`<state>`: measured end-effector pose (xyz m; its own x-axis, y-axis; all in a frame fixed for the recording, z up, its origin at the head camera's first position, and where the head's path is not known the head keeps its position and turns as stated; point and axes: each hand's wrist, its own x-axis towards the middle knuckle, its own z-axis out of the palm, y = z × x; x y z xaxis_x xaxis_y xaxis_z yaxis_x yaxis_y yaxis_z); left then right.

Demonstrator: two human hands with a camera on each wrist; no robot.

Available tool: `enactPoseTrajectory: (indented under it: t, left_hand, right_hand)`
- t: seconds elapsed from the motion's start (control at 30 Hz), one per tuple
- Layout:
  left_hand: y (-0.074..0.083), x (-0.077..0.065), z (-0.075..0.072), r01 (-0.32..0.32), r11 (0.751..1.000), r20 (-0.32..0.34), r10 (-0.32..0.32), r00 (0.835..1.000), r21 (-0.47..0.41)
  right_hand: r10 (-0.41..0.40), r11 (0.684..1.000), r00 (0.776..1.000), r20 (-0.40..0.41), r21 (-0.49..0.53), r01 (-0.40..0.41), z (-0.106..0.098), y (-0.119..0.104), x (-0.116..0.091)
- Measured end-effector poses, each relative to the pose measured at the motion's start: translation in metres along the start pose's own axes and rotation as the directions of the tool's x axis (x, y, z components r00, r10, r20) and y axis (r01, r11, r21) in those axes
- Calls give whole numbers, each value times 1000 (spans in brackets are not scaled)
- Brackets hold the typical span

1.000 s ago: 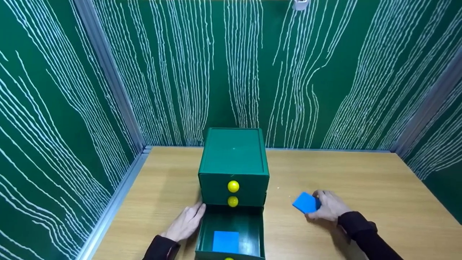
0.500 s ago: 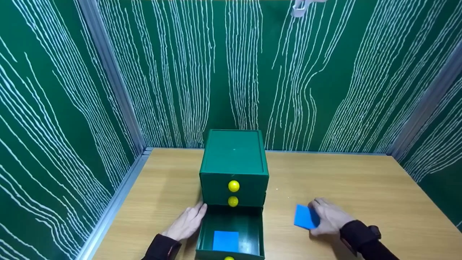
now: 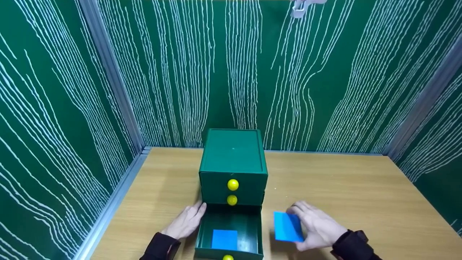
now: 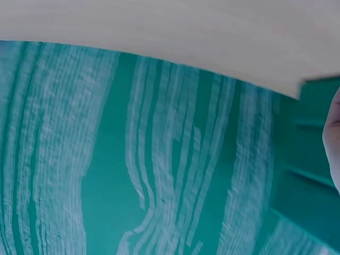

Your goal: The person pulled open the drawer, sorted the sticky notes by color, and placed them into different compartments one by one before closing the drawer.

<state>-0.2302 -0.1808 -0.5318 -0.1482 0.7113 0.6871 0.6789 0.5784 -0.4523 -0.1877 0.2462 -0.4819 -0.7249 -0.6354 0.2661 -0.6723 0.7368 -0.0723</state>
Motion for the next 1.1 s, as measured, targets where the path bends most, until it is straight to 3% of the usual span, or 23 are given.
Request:
enactPoseTrajectory:
  t: [0.3, 0.4, 0.53, 0.6, 0.77, 1.0, 1.1]
  left_hand:
    - [-1, -1, 1, 0, 999, -2, 0, 1000, 39]
    - [-1, 0, 1, 9, 1000, -10, -9, 1000, -4]
    - [-1, 2, -1, 17, 999, -17, -17, 1000, -28]
    - [0, 2, -1, 16, 1000, -12, -16, 1000, -18]
    - [1, 2, 0, 31, 996, 24, -29, 999, -85]
    - [0, 2, -2, 29, 994, 14, -28, 1000, -105]
    - [0, 4, -5, 64, 983, 61, -54, 997, -172]
  right_hand:
    - [-123, 983, 992, -3, 134, 122, -22, -40, 22]
    - [-155, 978, 988, 4, 145, 153, -23, -49, 30]
    - [-206, 967, 979, -9, 150, 205, -20, -59, 44]
    - [-217, 962, 976, 2, 171, 213, -17, -62, 51]
    - [-242, 950, 970, 19, 206, 233, -9, -70, 64]
    - [-255, 950, 967, 21, 192, 246, -1, -82, 80]
    - [-260, 951, 966, 18, 180, 252, 2, -87, 86]
